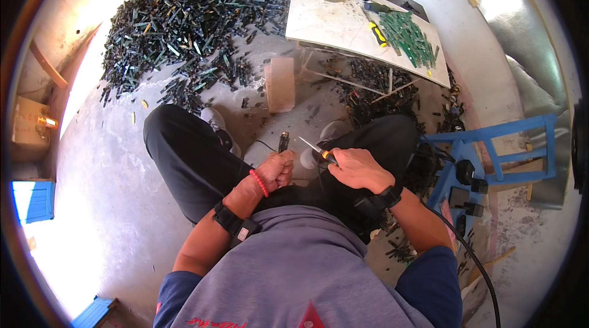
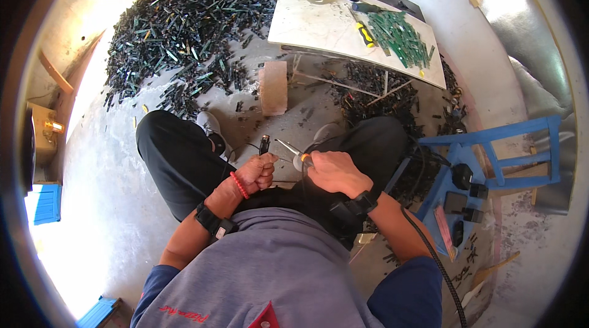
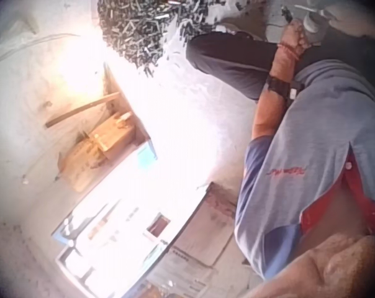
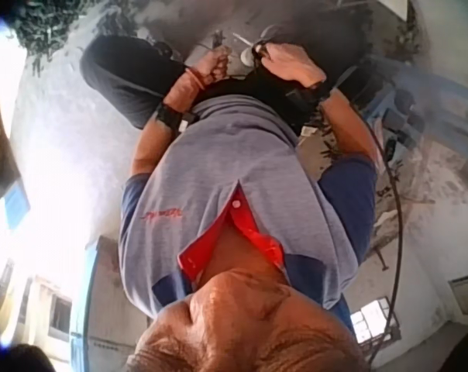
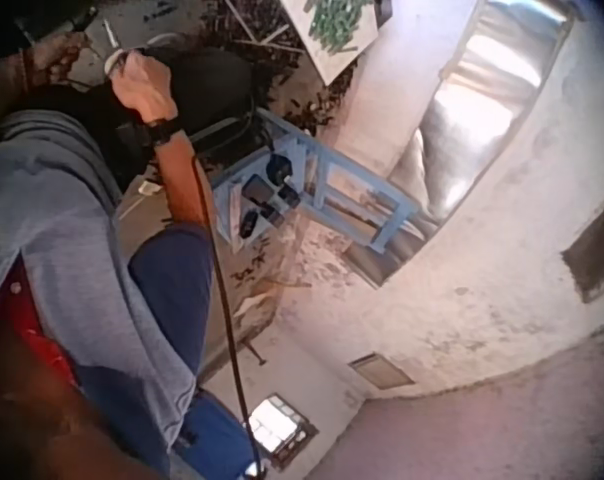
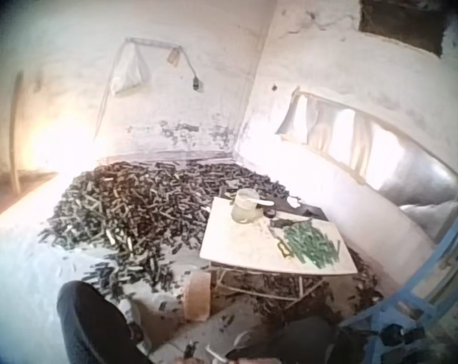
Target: The person sits on the floor and uses pliers to pull components off of green circuit boards. The person holds the board in one hand and uses the pliers in the other to extract parts, dropping the debris onto a large pile on the floor.
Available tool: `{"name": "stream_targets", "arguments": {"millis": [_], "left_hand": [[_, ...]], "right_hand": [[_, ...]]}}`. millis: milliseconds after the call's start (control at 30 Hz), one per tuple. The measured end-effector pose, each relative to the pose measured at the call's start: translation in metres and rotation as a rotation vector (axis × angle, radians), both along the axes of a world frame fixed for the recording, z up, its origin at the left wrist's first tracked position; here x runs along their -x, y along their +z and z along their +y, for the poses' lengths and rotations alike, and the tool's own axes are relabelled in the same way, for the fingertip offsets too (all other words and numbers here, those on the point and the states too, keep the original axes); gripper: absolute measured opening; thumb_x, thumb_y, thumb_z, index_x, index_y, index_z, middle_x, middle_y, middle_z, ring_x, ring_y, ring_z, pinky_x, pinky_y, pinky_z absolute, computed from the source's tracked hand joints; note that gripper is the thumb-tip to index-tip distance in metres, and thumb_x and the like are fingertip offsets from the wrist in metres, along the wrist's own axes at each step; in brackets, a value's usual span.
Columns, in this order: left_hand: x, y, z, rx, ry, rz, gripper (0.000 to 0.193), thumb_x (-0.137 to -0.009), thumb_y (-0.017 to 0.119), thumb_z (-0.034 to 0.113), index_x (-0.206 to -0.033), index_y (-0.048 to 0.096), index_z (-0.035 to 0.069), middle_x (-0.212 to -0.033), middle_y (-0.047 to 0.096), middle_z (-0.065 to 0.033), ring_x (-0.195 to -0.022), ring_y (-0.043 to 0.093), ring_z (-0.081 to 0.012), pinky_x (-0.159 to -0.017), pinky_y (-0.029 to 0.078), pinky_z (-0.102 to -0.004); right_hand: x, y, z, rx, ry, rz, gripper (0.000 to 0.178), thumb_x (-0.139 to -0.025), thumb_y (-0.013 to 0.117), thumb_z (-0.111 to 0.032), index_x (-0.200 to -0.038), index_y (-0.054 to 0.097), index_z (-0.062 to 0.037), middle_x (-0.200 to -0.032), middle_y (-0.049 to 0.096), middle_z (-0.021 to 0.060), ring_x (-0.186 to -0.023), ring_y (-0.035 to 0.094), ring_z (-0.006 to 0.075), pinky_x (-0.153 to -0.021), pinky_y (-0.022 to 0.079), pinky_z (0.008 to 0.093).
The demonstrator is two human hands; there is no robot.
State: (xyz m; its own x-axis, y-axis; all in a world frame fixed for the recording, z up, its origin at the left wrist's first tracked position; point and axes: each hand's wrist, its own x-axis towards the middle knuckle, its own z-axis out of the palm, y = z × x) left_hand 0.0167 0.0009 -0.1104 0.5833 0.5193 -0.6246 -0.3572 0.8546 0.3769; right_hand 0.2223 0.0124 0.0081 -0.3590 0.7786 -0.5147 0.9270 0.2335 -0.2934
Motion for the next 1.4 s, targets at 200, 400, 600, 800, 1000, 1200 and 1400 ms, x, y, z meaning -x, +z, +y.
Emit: {"name": "stream_targets", "arguments": {"millis": [200, 400, 600, 800, 1000, 1200, 1400], "left_hand": [[0.000, 0.003, 0.001, -0.011, 0.005, 0.103, 0.038, -0.089, 0.053, 0.022, -0.058, 0.031, 0.017, -0.046, 0.024, 0.0072, -0.034, 0.020, -0.0068, -0.034, 0.015, -0.0260], [-0.002, 0.007, 0.002, -0.011, 0.025, 0.204, 0.043, -0.087, 0.054, 0.024, -0.053, 0.029, 0.019, -0.045, 0.025, 0.0070, -0.032, 0.021, -0.0075, -0.033, 0.015, -0.0268], [-0.005, -0.001, 0.001, -0.042, 0.053, 0.279, 0.042, -0.085, 0.055, 0.024, -0.053, 0.029, 0.018, -0.045, 0.027, 0.0065, -0.032, 0.022, -0.0077, -0.032, 0.016, -0.0267], [-0.012, -0.016, -0.001, -0.248, 0.090, 0.585, 0.034, -0.080, 0.056, 0.023, -0.053, 0.042, 0.009, -0.045, 0.039, 0.0018, -0.034, 0.035, -0.0107, -0.033, 0.026, -0.0298], [-0.018, -0.051, -0.001, -0.641, 0.128, 0.940, 0.036, -0.076, 0.055, 0.022, -0.053, 0.049, -0.005, -0.044, 0.047, -0.0096, -0.039, 0.048, -0.0181, -0.041, 0.036, -0.0381], [-0.013, -0.043, 0.000, -0.741, 0.014, 1.004, 0.035, -0.076, 0.053, 0.022, -0.063, 0.055, -0.010, -0.061, 0.052, -0.0305, -0.061, 0.057, -0.0436, -0.056, 0.044, -0.0448], [-0.013, -0.044, 0.002, -0.762, 0.019, 1.007, 0.035, -0.076, 0.053, 0.022, -0.064, 0.055, -0.010, -0.063, 0.052, -0.0307, -0.064, 0.057, -0.0446, -0.056, 0.044, -0.0448]], "right_hand": [[0.013, -0.006, -0.001, -0.109, 0.103, -0.051, 0.023, -0.079, 0.051, -0.019, -0.085, 0.055, 0.0029, -0.076, 0.062, 0.0193, -0.074, 0.061, 0.0359, -0.069, 0.046, 0.0453], [0.026, -0.013, -0.005, -0.288, 0.126, -0.068, 0.015, -0.076, 0.054, -0.012, -0.082, 0.059, 0.0015, -0.078, 0.064, 0.0209, -0.075, 0.063, 0.0340, -0.069, 0.048, 0.0415], [0.032, -0.021, -0.008, -0.386, 0.157, -0.156, 0.014, -0.073, 0.056, -0.010, -0.082, 0.059, 0.0008, -0.076, 0.063, 0.0180, -0.075, 0.063, 0.0301, -0.068, 0.049, 0.0376], [0.041, -0.023, -0.010, -0.464, 0.227, -0.258, 0.013, -0.070, 0.058, -0.009, -0.080, 0.061, -0.0013, -0.073, 0.063, 0.0144, -0.072, 0.063, 0.0254, -0.063, 0.049, 0.0327], [0.050, -0.024, -0.006, -0.396, 0.259, -0.204, 0.007, -0.067, 0.060, -0.010, -0.071, 0.063, -0.0055, -0.068, 0.063, 0.0103, -0.066, 0.065, 0.0227, -0.056, 0.047, 0.0322], [0.053, -0.024, 0.002, -0.229, 0.221, -0.203, 0.012, -0.069, 0.057, -0.008, -0.076, 0.063, -0.0009, -0.071, 0.064, 0.0167, -0.069, 0.065, 0.0280, -0.061, 0.049, 0.0354], [0.042, -0.031, 0.008, -0.085, 0.040, -0.120, 0.019, -0.074, 0.054, -0.011, -0.085, 0.061, 0.0025, -0.078, 0.065, 0.0208, -0.076, 0.065, 0.0340, -0.069, 0.049, 0.0403]]}}
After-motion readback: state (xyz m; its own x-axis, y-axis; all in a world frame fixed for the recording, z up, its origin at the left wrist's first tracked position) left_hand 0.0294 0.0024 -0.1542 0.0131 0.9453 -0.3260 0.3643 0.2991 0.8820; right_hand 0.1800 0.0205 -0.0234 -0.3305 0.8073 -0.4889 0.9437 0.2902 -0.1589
